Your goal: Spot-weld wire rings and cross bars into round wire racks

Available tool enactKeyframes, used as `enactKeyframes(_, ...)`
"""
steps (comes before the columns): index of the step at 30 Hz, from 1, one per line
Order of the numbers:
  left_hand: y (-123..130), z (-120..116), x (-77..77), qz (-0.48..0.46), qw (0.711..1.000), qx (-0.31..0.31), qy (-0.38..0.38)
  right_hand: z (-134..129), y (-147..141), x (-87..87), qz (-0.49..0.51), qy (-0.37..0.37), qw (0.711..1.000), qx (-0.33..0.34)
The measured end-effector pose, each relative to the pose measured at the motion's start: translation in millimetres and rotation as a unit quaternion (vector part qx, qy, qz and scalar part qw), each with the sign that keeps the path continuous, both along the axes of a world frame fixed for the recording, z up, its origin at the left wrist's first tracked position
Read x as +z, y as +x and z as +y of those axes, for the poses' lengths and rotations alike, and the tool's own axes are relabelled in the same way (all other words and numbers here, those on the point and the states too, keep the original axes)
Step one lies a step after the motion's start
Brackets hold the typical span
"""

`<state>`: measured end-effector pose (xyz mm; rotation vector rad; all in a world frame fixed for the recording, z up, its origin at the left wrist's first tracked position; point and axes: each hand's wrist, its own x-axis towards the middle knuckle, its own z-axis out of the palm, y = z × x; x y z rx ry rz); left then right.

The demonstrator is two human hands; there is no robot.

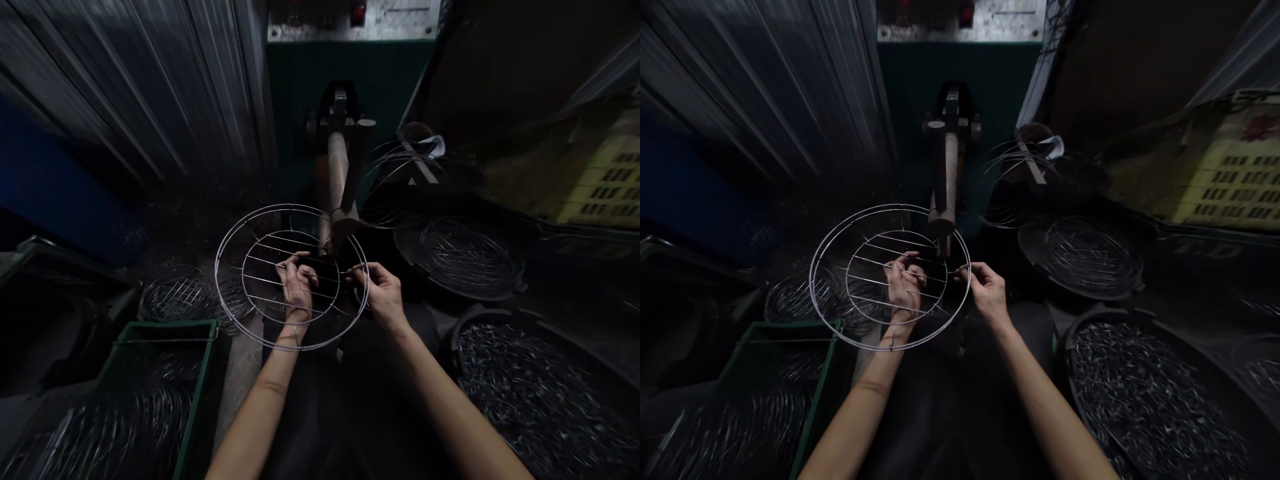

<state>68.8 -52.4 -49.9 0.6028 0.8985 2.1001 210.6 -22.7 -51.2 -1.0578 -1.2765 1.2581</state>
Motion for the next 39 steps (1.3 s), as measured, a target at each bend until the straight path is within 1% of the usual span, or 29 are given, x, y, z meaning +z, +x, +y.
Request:
enactKeyframes(4,-1,-1,-1.0,0.014,1.000,0.000,0.000,-7,12,-0.1,-0.024,0.002,0.996,0.082)
enactKeyframes(6,0,-5,-2.4,0.022,1.000,-0.010,-0.005,-10,18,-2.2,-0.046,0.007,0.994,0.103)
enactKeyframes(9,2,-19,-5.9,0.038,0.998,-0.038,-0.011,-17,26,-9.6,-0.082,0.006,0.994,0.076)
enactKeyframes(11,4,-32,-8.2,0.047,0.998,-0.049,-0.015,-23,30,-15.6,-0.101,-0.004,0.992,0.070)
enactKeyframes(14,7,-50,-9.5,0.051,0.996,-0.062,-0.025,-36,33,-22.2,-0.097,-0.033,0.991,0.082)
enactKeyframes(16,9,-59,-8.7,0.046,0.996,-0.073,-0.037,-46,36,-24.8,-0.083,-0.045,0.993,0.076)
enactKeyframes(20,21,-67,-4.3,0.028,0.994,-0.089,-0.059,-63,46,-30.1,-0.061,-0.068,0.994,0.056)
enactKeyframes(24,36,-72,1.5,0.011,0.991,-0.109,-0.079,-77,61,-33.3,-0.018,-0.109,0.993,0.040)
enactKeyframes(26,43,-73,3.9,-0.001,0.989,-0.121,-0.087,-83,67,-30.2,-0.008,-0.115,0.993,0.027)
enactKeyframes(28,47,-74,6.0,-0.014,0.988,-0.128,-0.089,-87,71,-23.5,-0.012,-0.102,0.995,0.015)
enactKeyframes(30,48,-74,8.4,-0.026,0.987,-0.130,-0.090,-88,74,-16.1,-0.026,-0.079,0.996,0.016)
enactKeyframes(32,48,-74,11.5,-0.035,0.987,-0.131,-0.090,-84,77,-11.7,-0.031,-0.063,0.997,0.046)
enactKeyframes(34,47,-73,14.7,-0.046,0.986,-0.133,-0.093,-75,79,-11.9,-0.019,-0.070,0.995,0.074)
enactKeyframes(36,45,-72,17.3,-0.058,0.984,-0.139,-0.099,-64,78,-15.1,-0.002,-0.093,0.994,0.061)
enactKeyframes(39,43,-71,19.3,-0.071,0.981,-0.142,-0.109,-45,70,-18.3,0.020,-0.110,0.994,0.007)
